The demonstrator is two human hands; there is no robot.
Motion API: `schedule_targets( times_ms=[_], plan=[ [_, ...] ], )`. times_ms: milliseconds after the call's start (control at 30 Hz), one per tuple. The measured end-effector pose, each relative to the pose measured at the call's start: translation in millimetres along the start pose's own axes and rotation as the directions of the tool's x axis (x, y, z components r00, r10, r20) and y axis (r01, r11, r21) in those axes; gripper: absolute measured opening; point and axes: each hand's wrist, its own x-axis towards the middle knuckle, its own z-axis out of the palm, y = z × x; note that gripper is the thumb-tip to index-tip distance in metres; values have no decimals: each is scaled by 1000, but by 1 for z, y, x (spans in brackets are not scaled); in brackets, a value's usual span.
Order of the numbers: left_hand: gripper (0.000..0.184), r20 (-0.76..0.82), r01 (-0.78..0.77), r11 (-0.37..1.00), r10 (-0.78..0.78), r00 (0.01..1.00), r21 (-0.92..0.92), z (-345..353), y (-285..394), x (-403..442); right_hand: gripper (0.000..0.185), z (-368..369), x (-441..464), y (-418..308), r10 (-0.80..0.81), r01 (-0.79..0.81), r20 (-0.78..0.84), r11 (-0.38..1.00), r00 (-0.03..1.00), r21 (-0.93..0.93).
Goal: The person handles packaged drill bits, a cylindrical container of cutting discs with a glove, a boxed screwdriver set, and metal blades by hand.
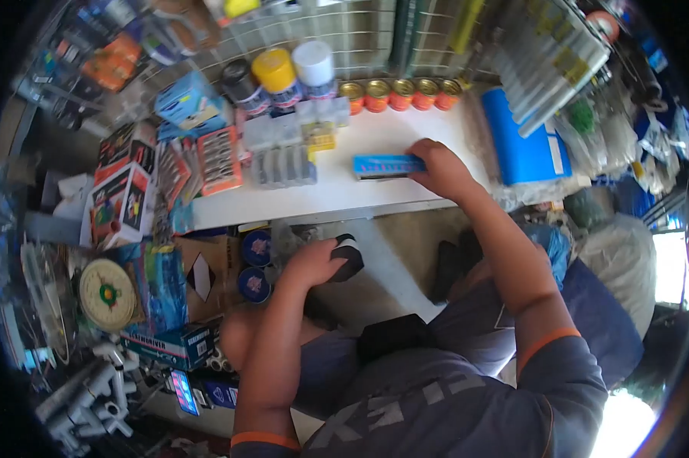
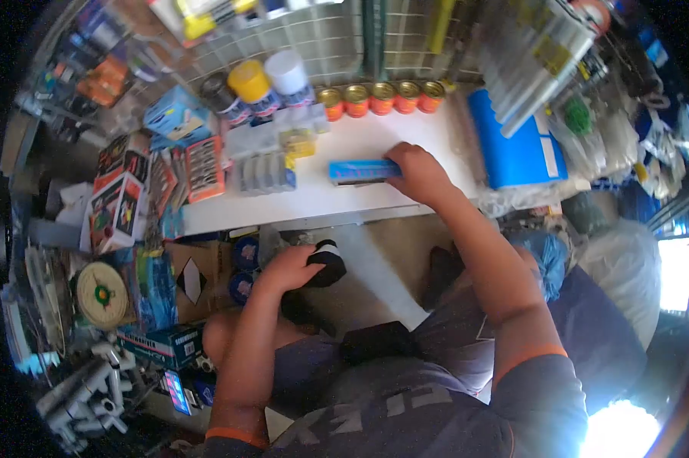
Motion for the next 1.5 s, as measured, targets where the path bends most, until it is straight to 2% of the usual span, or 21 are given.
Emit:
schedule_targets(
  times_ms=[100,200,233,333,467,567,667,767,867,1033,1267,1367,1500],
  plan=[
    [37,34,15,1000,-15,999,12,-1,5,1,41,-32,-1,-11,125,-105,-76,968,989,228],
    [38,30,-2,999,1,1000,34,1,8,1,40,-50,-10,18,196,-197,-166,980,967,9],
    [39,21,-14,999,13,1000,41,3,8,2,42,-53,-14,34,256,-269,-132,958,958,-96],
    [38,6,5,999,-6,1000,34,-2,20,-2,41,-54,-30,74,367,-389,-134,891,921,-235],
    [39,33,-35,999,34,999,36,-5,20,0,39,-46,-35,75,345,-415,-324,892,881,-178],
    [40,8,-80,996,79,997,44,-4,26,-1,30,-36,-30,48,259,-274,-159,959,953,-77],
    [40,-3,-122,991,122,992,47,1,23,5,23,3,-34,33,102,-113,-130,990,986,-83],
    [40,35,-97,994,95,995,50,5,30,8,21,21,-31,22,146,-173,-186,975,972,-138],
    [39,49,-84,996,81,995,41,2,36,8,19,17,-31,15,57,-93,-179,975,982,-203],
    [36,60,-41,999,40,997,20,3,18,8,14,16,-28,11,111,-127,-102,978,989,-163],
    [37,34,-9,998,7,999,64,-2,29,3,13,16,-21,8,158,-160,-28,975,987,-157],
    [37,15,-34,997,33,999,70,-2,28,3,13,18,-23,9,152,-158,-76,985,985,-69],
    [36,-6,-57,996,58,998,62,0,26,5,12,19,-27,4,94,-106,-137,991,986,-84]
  ],
)
